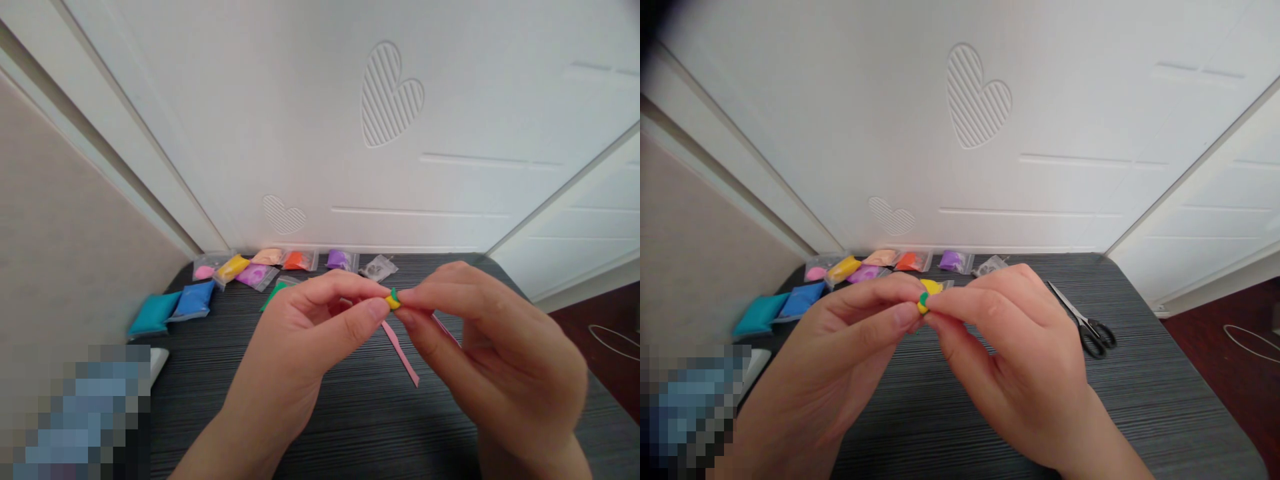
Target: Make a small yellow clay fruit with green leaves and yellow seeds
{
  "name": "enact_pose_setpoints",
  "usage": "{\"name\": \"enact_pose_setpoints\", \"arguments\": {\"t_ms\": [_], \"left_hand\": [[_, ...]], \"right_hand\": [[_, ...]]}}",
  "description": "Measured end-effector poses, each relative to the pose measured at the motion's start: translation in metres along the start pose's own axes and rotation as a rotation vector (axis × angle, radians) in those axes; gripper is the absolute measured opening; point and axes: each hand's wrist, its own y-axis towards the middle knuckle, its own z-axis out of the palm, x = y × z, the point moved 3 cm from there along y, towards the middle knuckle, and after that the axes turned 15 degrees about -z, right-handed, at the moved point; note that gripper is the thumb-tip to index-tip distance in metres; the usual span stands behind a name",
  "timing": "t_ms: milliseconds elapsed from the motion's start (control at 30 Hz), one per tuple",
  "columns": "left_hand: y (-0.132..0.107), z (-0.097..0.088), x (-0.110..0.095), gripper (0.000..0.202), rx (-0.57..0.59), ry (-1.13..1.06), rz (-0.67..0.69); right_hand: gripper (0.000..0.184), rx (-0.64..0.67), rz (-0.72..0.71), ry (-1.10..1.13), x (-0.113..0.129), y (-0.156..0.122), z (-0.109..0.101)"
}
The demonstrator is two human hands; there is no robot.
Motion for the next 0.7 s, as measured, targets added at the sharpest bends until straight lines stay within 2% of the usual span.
{"name": "enact_pose_setpoints", "arguments": {"t_ms": [300,533,700], "left_hand": [[-0.0002,0.0040,-0.0051,0.005,-0.054,0.016,0.013],[-0.0004,-0.0023,-0.0018,0.009,0.011,0.072,0.019],[-0.0010,-0.0024,-0.0024,0.009,0.000,0.072,0.019]], "right_hand": [[0.032,0.034,-0.019,-0.041,-0.0006,0.0000,-0.0025],[0.033,0.058,-0.036,-0.063,0.0005,0.0010,-0.0028],[0.032,0.076,-0.088,-0.090,0.0017,0.0028,-0.0032]]}}
